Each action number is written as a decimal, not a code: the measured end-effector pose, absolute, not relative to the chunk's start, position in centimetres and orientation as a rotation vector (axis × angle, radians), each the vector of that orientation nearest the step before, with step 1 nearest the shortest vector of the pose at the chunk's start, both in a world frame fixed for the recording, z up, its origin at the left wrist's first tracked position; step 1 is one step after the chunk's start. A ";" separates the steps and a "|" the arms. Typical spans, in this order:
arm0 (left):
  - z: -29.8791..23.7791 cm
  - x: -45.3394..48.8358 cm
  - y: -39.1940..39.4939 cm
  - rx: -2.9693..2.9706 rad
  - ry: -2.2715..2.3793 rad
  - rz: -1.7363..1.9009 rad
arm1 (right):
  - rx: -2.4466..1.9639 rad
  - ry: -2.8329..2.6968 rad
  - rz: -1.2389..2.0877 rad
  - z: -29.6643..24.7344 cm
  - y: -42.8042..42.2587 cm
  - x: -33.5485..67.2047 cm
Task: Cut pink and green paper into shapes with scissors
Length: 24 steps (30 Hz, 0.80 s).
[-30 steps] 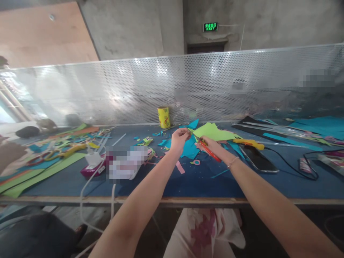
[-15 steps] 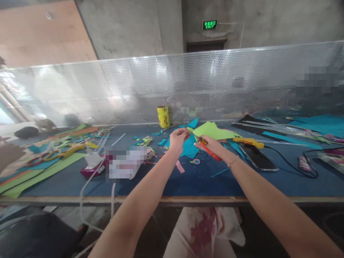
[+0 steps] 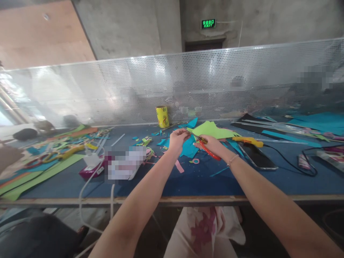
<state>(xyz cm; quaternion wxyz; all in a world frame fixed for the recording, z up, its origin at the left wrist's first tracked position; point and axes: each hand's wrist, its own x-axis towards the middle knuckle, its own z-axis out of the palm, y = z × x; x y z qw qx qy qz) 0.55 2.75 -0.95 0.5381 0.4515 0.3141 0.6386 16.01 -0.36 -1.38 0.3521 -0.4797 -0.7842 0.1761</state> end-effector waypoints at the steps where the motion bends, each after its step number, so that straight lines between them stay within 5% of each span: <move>1: -1.0 0.5 2.8 1.074 0.745 1.519 | -1.245 -2.028 0.446 -1.4 -0.3 16.0; 24: -0.8 0.3 2.8 0.995 0.715 1.470 | -1.197 -1.996 0.499 -1.5 0.1 15.8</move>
